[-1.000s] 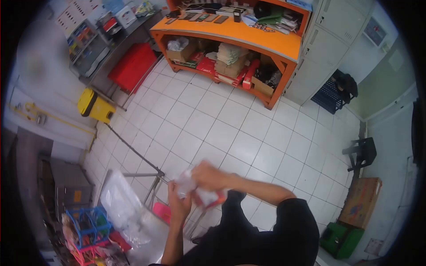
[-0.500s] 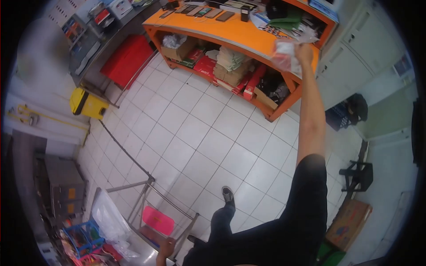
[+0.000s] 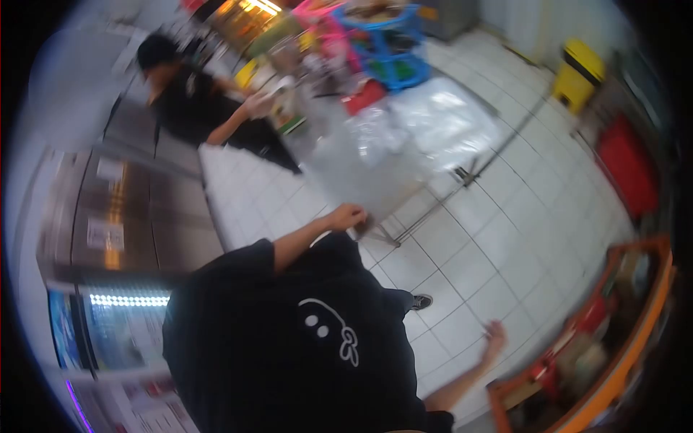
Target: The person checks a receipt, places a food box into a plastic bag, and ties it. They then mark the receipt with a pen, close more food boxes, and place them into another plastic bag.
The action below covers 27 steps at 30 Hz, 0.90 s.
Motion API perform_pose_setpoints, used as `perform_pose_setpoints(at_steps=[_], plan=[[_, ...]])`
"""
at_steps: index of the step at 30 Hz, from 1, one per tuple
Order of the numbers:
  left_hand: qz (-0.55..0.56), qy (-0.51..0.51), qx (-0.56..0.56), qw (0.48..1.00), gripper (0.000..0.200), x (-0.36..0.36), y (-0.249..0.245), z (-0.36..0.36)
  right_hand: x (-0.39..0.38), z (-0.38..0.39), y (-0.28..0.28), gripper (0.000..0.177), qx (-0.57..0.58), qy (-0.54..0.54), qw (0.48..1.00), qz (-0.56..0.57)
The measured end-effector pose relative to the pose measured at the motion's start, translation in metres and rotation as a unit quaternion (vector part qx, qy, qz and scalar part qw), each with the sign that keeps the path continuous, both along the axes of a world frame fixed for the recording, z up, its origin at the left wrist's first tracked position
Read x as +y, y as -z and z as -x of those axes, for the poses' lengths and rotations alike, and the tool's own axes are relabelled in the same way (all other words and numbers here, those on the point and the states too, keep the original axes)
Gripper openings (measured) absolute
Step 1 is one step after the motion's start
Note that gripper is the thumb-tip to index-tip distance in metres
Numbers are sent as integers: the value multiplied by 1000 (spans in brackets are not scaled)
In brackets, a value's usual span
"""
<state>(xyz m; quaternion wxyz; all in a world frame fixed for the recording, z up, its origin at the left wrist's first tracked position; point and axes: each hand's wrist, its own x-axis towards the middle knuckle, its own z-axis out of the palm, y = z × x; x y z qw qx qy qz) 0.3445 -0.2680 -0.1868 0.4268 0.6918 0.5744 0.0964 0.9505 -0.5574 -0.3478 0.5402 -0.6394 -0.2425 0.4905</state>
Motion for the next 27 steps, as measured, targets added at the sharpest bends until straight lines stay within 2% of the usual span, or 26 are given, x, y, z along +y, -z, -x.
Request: perform_pose_setpoints(at_steps=[1,3,4,5,6,7,9,11,13,14,15,17,19,21,22,24,25,27], plan=[[3,-33,-10,999,35,-4,0,27,50,79,-52,58,35,-57,995,77],[-54,-191,-34,980,36,17,15,83,128,193,-108,47,209,-113,969,64],[-49,-197,-43,978,36,26,21,115,162,240,-131,47,263,-162,950,39],[-69,-270,-26,960,38,40,34,155,199,291,-150,48,320,-205,925,12],[-85,-341,-8,936,40,50,42,190,232,340,-174,46,309,-266,913,0],[-77,-339,-14,938,40,66,46,221,269,388,-192,44,296,-325,898,-12],[-90,-420,-37,903,41,88,51,269,328,471,-204,39,150,-408,900,8],[-85,-389,-34,917,41,105,40,308,379,542,-176,35,20,-435,900,22],[-93,-344,-43,933,41,125,26,343,424,608,-199,36,31,-388,921,6],[-92,-339,-49,935,41,139,25,358,449,633,-214,40,94,-403,910,24],[-61,-330,-76,939,37,148,26,371,472,654,-230,43,158,-415,895,41],[-11,-328,-105,939,34,151,30,387,523,697,-265,55,312,-484,816,47],[17,-473,-320,821,26,169,24,398,557,756,-275,70,367,-515,774,34],[14,-479,-336,811,22,175,31,408,583,816,-270,85,311,-467,823,85],[20,-485,-337,806,22,178,32,408,596,839,-266,85,307,-470,823,84],[44,-471,-335,815,22,186,28,407,619,873,-259,93,326,-320,884,99],[41,-473,-339,813,22,186,25,406,628,880,-257,93,323,-324,884,98],[96,-387,-294,869,23,180,18,405,636,890,-253,89,366,-253,892,86]])
